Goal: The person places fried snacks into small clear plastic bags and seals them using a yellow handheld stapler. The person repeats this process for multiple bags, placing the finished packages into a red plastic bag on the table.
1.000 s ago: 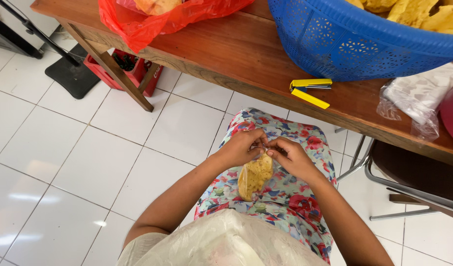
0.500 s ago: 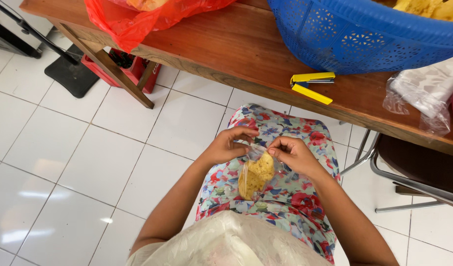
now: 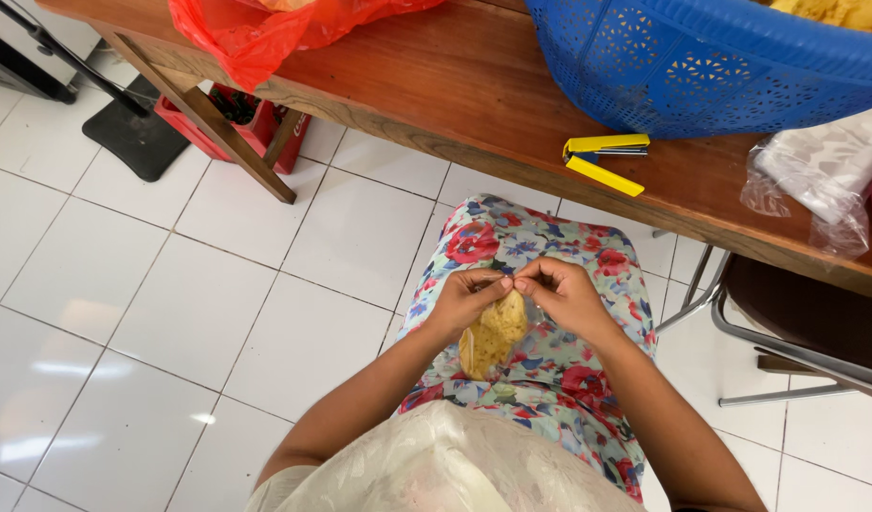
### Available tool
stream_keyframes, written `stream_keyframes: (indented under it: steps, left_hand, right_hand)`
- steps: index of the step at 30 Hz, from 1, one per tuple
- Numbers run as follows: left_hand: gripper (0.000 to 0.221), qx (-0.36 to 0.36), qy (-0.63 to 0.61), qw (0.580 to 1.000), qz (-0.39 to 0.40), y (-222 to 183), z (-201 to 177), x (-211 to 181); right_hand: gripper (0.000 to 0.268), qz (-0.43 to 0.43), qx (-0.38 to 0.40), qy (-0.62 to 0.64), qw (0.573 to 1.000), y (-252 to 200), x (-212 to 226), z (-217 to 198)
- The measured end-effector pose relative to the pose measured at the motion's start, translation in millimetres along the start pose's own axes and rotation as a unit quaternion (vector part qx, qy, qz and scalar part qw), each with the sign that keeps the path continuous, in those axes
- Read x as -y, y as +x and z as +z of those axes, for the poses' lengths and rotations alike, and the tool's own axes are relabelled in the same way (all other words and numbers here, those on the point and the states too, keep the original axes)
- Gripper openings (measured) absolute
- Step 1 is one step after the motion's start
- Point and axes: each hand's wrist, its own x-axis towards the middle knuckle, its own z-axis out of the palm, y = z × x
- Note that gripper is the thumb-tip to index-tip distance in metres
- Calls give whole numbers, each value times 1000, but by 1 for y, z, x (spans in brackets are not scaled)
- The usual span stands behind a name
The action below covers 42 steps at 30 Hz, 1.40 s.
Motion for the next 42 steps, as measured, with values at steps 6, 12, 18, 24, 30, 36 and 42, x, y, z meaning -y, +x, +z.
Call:
stream_keyframes:
  steps: [6,12,18,24,30,36,42]
  left_hand:
    - [21,-27,29,998,50,4,-6,-8]
    - [20,-42,41,996,68,3,-13,-36]
    - [19,-95,-86,985,117,13,-32,-80]
    - [23,-118,-300,946,35,12,-64,-116]
    - [23,-45,-463,885,-11,11,-72,-113]
    - [19,338,-667,648,144,8,-66,-116]
    - [20,362,-630,665,172,3,-47,-127]
  right_hand:
    - [18,106,50,15,993,4,5,-15]
    - [22,113,46,-41,992,11,31,-23]
    - [19,-203,-86,-183,958,19,109,-39]
    - [39,-331,-156,-535,761,42,169,-66]
    - [60,-309,-163,-660,666,74,136,-56]
    - [51,-266,-147,-674,674,87,99,-77]
    - [46,-266,-131,-660,691,95,90,-86]
